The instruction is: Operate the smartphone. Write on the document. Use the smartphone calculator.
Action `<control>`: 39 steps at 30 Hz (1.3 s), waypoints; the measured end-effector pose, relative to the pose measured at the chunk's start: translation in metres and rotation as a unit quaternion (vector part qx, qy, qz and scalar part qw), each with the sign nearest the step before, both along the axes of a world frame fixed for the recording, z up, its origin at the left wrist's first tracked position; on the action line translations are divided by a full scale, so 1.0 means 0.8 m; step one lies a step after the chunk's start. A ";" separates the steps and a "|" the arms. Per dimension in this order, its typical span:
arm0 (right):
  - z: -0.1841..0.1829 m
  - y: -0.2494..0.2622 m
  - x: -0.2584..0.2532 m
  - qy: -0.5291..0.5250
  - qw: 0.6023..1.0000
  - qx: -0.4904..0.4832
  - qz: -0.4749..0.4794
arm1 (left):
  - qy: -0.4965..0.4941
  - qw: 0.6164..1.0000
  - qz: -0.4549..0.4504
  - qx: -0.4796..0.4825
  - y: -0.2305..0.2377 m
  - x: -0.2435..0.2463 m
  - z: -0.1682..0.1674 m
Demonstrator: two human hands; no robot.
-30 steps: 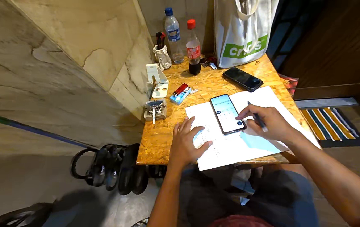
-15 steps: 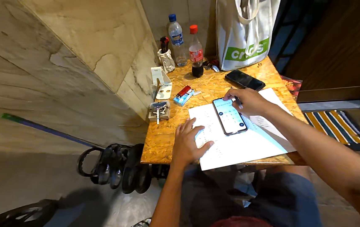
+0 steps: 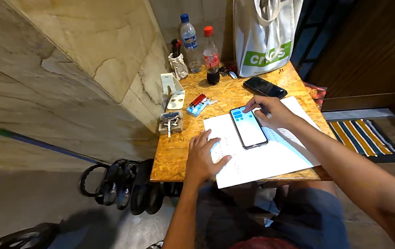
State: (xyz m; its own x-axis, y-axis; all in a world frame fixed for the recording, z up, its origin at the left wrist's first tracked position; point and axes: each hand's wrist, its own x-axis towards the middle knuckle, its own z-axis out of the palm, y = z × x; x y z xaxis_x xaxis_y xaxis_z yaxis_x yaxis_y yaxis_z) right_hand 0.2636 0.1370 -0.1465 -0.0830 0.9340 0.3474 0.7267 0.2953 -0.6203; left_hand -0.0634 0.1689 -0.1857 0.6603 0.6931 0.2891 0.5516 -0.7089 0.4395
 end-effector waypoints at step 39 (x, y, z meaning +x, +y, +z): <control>0.008 -0.077 -0.013 -0.050 0.998 -0.021 -0.023 | 0.011 1.000 0.000 -0.002 -0.002 -0.001 0.001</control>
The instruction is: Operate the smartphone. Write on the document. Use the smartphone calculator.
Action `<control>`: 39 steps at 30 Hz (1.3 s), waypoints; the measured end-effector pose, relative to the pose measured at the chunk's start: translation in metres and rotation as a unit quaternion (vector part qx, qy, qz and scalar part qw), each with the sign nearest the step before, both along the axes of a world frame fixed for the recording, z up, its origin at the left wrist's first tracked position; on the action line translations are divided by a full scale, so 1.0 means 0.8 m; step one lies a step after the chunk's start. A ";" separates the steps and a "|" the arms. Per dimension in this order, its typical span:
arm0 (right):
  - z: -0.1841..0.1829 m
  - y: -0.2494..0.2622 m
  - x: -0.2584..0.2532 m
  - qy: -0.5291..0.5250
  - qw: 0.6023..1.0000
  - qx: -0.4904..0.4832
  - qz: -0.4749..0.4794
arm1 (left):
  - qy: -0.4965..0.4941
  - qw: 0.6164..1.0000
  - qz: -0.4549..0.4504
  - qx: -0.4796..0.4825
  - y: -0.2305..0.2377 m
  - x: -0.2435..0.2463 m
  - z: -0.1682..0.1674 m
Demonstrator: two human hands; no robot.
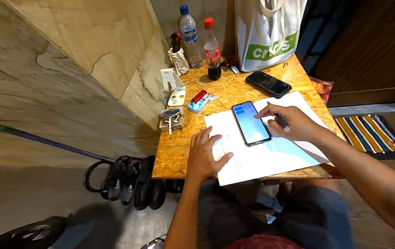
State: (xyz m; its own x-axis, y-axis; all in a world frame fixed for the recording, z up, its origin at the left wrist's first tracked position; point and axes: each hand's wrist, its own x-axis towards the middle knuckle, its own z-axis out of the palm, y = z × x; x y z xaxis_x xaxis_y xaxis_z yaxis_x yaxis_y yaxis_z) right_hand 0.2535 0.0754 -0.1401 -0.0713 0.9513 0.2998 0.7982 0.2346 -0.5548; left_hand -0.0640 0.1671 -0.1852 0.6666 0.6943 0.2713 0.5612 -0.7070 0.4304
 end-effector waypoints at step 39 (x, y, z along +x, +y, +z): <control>-0.016 -0.003 0.010 0.150 0.984 0.077 -0.055 | 0.028 0.999 0.024 -0.012 -0.003 0.000 0.005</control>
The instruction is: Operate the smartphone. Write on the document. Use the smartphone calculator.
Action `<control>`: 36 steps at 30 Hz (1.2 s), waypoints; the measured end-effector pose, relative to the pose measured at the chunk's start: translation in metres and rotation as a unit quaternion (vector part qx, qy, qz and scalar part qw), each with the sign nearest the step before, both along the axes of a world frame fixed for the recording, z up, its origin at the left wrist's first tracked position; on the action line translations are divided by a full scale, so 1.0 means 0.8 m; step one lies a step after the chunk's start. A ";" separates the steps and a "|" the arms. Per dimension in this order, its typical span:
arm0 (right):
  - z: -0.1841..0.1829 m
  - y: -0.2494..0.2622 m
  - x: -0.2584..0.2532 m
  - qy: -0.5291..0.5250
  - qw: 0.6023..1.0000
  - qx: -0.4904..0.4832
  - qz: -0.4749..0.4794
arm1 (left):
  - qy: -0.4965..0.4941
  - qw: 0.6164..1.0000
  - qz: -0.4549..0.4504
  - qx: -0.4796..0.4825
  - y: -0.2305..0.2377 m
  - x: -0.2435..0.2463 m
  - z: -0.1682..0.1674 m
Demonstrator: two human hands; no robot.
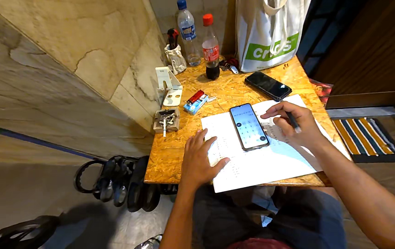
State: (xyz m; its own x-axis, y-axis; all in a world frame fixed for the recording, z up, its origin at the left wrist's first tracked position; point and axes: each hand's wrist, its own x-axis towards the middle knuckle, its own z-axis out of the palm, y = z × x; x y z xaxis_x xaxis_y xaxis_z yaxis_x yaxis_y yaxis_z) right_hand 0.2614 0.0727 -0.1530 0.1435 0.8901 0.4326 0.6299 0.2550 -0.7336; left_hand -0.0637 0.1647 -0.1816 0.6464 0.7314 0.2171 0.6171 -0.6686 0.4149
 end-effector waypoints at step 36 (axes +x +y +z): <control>0.002 -0.002 -0.007 -0.007 1.000 -0.023 -0.003 | 0.054 0.995 0.074 0.025 0.025 0.020 0.003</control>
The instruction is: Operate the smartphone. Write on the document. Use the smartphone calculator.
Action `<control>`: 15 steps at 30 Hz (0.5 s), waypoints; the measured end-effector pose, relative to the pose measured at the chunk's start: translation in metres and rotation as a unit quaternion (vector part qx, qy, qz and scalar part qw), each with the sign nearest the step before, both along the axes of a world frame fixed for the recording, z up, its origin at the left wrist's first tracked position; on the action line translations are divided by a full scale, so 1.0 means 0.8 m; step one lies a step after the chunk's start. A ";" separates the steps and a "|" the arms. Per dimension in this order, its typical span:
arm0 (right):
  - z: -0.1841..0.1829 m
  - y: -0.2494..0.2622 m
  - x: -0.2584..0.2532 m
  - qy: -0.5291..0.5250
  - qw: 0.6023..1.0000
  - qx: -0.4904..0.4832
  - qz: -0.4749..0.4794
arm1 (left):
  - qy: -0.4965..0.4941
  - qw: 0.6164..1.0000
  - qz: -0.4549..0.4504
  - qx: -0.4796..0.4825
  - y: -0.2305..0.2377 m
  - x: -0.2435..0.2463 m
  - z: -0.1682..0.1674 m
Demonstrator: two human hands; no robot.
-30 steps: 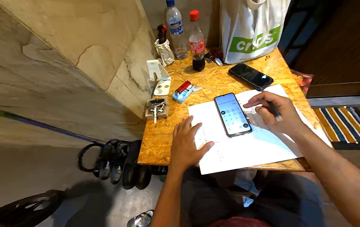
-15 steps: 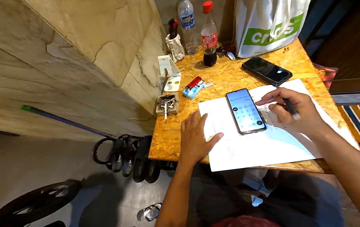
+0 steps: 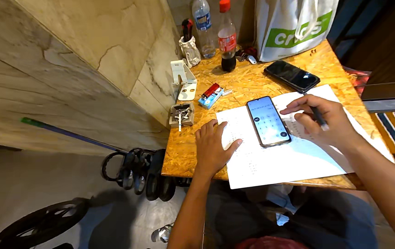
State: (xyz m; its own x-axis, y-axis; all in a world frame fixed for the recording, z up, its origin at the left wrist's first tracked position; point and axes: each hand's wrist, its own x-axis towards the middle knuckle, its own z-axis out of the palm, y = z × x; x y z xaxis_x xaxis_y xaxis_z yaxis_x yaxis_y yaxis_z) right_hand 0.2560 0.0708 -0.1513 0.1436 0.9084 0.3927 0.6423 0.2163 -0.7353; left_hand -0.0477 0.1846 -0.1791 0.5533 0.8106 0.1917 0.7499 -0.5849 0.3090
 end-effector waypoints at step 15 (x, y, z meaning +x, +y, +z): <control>0.002 0.000 0.001 0.003 1.000 0.007 -0.010 | -0.030 1.000 -0.002 0.007 -0.005 -0.004 -0.002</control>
